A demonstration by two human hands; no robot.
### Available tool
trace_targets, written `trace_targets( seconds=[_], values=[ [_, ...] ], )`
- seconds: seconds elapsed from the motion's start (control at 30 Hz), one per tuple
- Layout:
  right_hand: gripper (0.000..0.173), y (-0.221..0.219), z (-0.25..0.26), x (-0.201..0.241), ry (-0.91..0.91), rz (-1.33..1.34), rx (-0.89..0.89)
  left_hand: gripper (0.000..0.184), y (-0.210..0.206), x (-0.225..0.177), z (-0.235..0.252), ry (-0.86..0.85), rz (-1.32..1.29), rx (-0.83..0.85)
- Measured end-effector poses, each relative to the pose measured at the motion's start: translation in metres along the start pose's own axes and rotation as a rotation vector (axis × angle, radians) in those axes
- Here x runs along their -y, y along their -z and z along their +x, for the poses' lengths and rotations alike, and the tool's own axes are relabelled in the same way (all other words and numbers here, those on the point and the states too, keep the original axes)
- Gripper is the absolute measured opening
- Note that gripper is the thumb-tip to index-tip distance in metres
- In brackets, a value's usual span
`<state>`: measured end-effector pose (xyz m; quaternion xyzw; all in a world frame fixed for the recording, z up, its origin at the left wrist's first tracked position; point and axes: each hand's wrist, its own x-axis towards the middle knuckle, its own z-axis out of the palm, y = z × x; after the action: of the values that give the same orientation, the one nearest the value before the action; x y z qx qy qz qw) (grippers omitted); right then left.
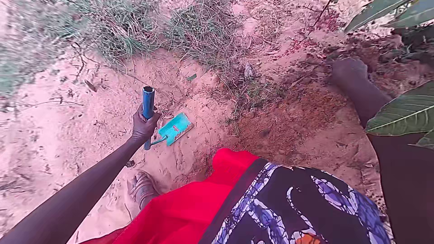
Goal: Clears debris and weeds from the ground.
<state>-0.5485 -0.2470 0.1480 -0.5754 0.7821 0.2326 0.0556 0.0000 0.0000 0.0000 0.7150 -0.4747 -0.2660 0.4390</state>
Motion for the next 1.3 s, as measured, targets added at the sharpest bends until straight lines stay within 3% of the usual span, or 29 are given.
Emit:
trace_targets(
  seconds=[0.07, 0.17, 0.3, 0.37, 0.47, 0.57, 0.7, 0.87, 0.9, 0.97, 1.03, 1.1, 1.3],
  values=[
    [0.028, -0.027, 0.037, -0.019, 0.145, 0.025, -0.249, 0.031, 0.002, 0.001, 0.003, 0.004, -0.003, -0.016],
    [0.033, -0.037, 0.051, -0.021, 0.117, 0.032, -0.282, 0.029, 0.003, 0.003, 0.003, -0.022, -0.008, -0.001],
    [0.035, 0.002, 0.005, 0.013, -0.051, 0.021, -0.069, 0.020, 0.025, -0.020, 0.003, 0.105, 0.058, 0.318],
    [0.032, 0.007, -0.007, 0.021, -0.096, -0.013, -0.048, 0.015, 0.039, -0.031, 0.011, 0.219, 0.201, 0.512],
    [0.022, -0.030, 0.004, 0.010, 0.038, -0.076, -0.364, 0.020, 0.060, -0.039, 0.015, 0.283, 0.355, 0.691],
    [0.032, -0.004, -0.010, 0.042, -0.169, -0.065, -0.077, 0.023, 0.070, -0.044, 0.013, 0.222, 0.384, 0.716],
    [0.028, -0.001, -0.012, 0.034, -0.116, -0.055, -0.077, 0.037, 0.065, -0.045, 0.013, 0.199, 0.400, 0.764],
    [0.031, 0.016, -0.012, 0.047, -0.193, -0.063, -0.017, 0.046, 0.061, -0.021, 0.003, 0.099, 0.220, 0.655],
    [0.032, 0.013, -0.011, 0.047, -0.147, -0.123, -0.048, 0.045, 0.059, -0.014, 0.000, 0.098, 0.163, 0.630],
    [0.025, -0.013, -0.007, 0.031, 0.184, -0.166, -0.328, 0.048, 0.063, -0.004, -0.002, 0.093, 0.093, 0.616],
    [0.030, -0.005, -0.007, 0.074, 0.014, -0.198, -0.110, 0.053, 0.068, 0.005, -0.008, 0.078, 0.095, 0.627],
    [0.027, -0.036, 0.023, 0.069, 0.189, -0.083, -0.273, 0.055, 0.072, 0.014, -0.009, 0.075, 0.111, 0.643],
    [0.032, -0.071, 0.039, 0.087, 0.369, 0.111, -0.192, 0.060, 0.072, 0.036, -0.016, 0.120, 0.169, 0.663]
  ],
)
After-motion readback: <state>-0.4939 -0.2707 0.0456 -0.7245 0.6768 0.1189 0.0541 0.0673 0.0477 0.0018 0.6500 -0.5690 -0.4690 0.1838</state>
